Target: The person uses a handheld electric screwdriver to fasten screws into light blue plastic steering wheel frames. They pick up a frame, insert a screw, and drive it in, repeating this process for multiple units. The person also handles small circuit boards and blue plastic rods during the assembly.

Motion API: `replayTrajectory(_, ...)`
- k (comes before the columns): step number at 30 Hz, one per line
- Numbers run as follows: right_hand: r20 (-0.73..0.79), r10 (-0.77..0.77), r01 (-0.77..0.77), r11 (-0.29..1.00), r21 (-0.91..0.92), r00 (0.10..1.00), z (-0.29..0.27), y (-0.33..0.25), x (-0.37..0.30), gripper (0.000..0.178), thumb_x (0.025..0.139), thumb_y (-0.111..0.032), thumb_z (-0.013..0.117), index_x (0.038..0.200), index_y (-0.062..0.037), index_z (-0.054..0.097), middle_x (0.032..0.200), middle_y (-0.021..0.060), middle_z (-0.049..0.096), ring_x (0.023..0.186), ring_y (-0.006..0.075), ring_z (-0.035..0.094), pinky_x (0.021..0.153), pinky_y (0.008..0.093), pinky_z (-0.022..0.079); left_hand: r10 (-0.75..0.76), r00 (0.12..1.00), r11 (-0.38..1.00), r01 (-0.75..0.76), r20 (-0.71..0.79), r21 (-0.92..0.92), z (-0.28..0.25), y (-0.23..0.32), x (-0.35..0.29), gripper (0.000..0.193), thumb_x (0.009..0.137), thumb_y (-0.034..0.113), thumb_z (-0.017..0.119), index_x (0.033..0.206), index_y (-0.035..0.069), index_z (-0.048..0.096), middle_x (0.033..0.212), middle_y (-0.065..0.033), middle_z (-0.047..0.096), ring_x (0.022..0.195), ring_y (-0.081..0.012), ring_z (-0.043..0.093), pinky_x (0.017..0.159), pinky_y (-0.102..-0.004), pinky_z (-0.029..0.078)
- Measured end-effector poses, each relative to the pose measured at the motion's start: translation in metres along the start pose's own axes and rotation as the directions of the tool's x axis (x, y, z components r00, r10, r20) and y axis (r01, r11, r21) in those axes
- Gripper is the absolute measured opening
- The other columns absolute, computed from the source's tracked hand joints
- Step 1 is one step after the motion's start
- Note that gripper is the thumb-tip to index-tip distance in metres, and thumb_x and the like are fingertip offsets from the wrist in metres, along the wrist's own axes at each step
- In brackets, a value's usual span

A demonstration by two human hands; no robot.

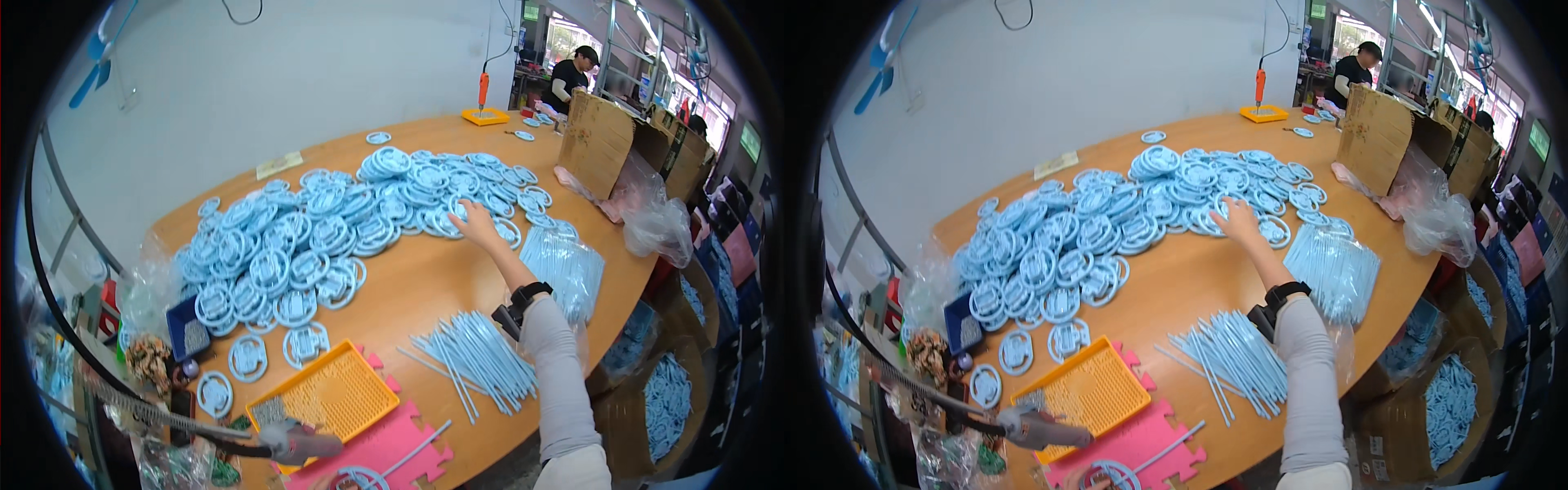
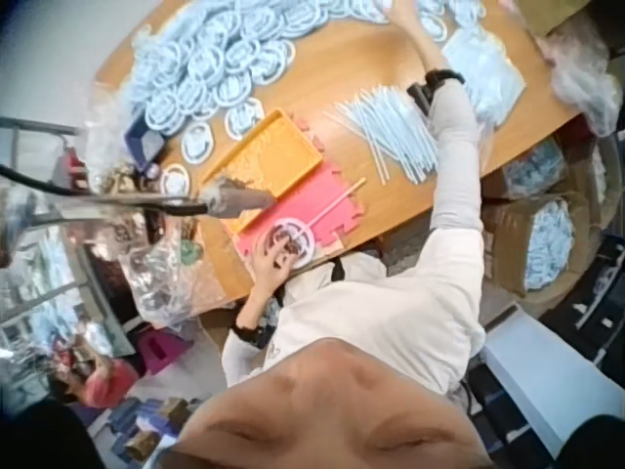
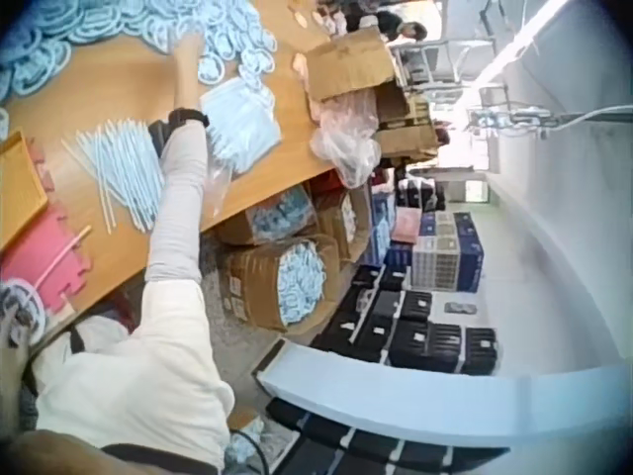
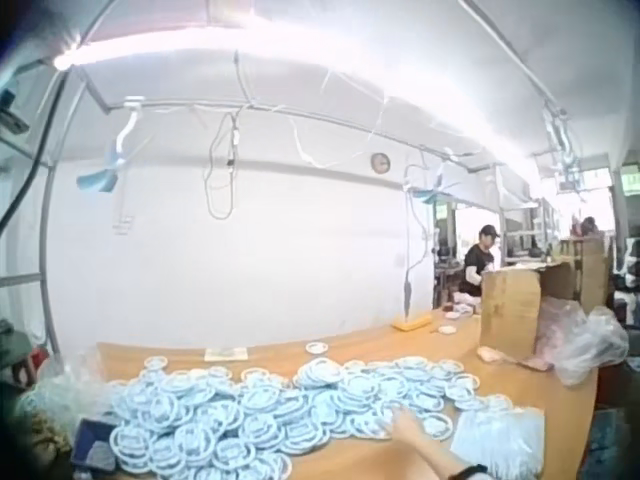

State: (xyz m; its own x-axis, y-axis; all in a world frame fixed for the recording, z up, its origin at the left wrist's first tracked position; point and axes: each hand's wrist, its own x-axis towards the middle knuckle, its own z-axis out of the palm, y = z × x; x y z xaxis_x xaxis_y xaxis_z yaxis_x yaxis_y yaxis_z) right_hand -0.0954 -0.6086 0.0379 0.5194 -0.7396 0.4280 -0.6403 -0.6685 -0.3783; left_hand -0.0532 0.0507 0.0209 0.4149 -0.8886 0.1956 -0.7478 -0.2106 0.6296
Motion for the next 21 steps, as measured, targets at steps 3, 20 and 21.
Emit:
replayTrajectory(3,-0.023,0.307,-0.305,0.950,0.061,0.952,0.029,0.027,0.027,0.074,0.079,-0.063,0.056,0.136,-0.0184,0.043,0.136,0.0248,0.039,0.126,0.0441,0.036,0.102,0.0572,0.030,0.003,1.000,1.000,-0.003,0.027,0.029,-0.004,0.002,0.002,0.043,0.067,0.018,0.077,0.108,0.011,0.067,0.127,-0.0207,0.050,0.112,-0.0409,0.047,0.095,-0.0489,0.038)
replayTrajectory(20,0.165,0.363,-0.336,0.926,-0.169,0.917,0.080,0.051,0.086,0.073,0.079,-0.064,0.050,0.144,-0.0375,0.030,0.149,0.0151,0.030,0.138,0.0460,0.016,0.103,0.0708,0.009,-0.307,0.928,0.942,0.327,0.211,-0.068,0.004,0.006,-0.010,0.047,0.063,0.025,0.081,0.105,0.009,0.067,0.116,-0.0249,0.057,0.100,-0.0404,0.060,0.080,-0.0463,0.053)
replayTrajectory(21,0.188,0.304,-0.277,0.948,-0.157,0.934,0.086,0.042,0.079,0.071,0.080,-0.063,0.050,0.144,-0.0395,0.029,0.149,0.0135,0.031,0.137,0.0458,0.018,0.103,0.0709,0.009,-0.223,0.959,0.973,0.231,0.174,-0.028,0.003,0.003,-0.011,0.048,0.062,0.025,0.081,0.105,0.009,0.067,0.115,-0.0242,0.057,0.100,-0.0408,0.059,0.080,-0.0471,0.052)
